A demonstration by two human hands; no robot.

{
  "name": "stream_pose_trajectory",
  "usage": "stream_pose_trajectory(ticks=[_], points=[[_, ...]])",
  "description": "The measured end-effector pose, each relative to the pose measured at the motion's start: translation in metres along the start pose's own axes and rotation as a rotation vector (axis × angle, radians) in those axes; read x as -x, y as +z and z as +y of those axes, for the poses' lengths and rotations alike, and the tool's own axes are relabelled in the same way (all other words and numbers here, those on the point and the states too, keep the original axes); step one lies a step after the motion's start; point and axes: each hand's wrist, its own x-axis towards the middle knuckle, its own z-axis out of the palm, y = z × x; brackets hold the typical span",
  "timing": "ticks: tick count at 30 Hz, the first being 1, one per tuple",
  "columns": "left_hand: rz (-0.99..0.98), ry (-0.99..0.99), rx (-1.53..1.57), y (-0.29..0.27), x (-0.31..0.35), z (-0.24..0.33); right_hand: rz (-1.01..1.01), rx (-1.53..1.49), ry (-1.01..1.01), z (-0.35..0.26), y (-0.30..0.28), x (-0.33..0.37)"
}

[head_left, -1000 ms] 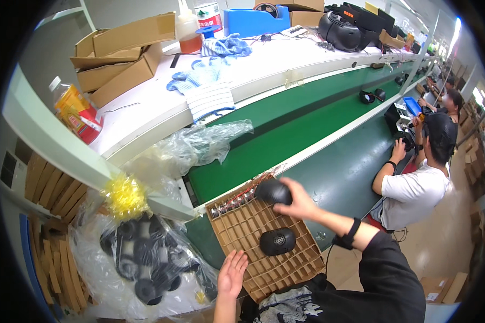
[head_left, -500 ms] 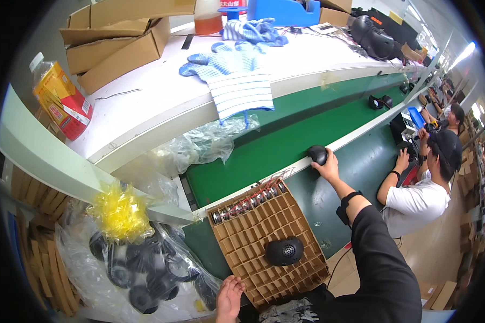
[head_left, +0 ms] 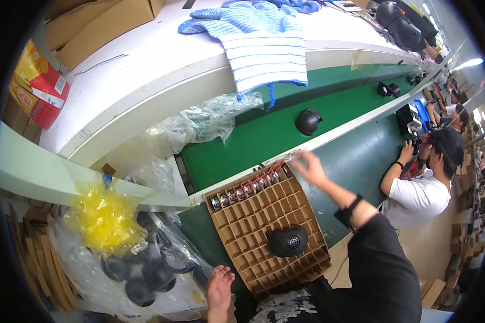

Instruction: Assembling black speaker housings and placing them on an industrial conveyor belt.

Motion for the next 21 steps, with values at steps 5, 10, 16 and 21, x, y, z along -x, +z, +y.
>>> stream_pose_trajectory(ticks=[5,10,16,21], points=[[-0.065,0.016,-0.016,0.017,0.004,-0.007,-0.55,0.219,-0.451,-0.108,-0.01,0.155],[-0.147,-0.001,-0.046,0.029,0.023,-0.027,-0.418,0.098,-0.208,-0.099,0.003,0.208],[-0.191,0.29,-0.478,0.056,0.04,-0.036,-0.655,-1.351,0.711,-0.139,0.003,0.227],[-0.543,0.121,-0.154,0.084,0.056,-0.032,-1.216,-1.388,0.827,-0.172,0.0,0.239]])
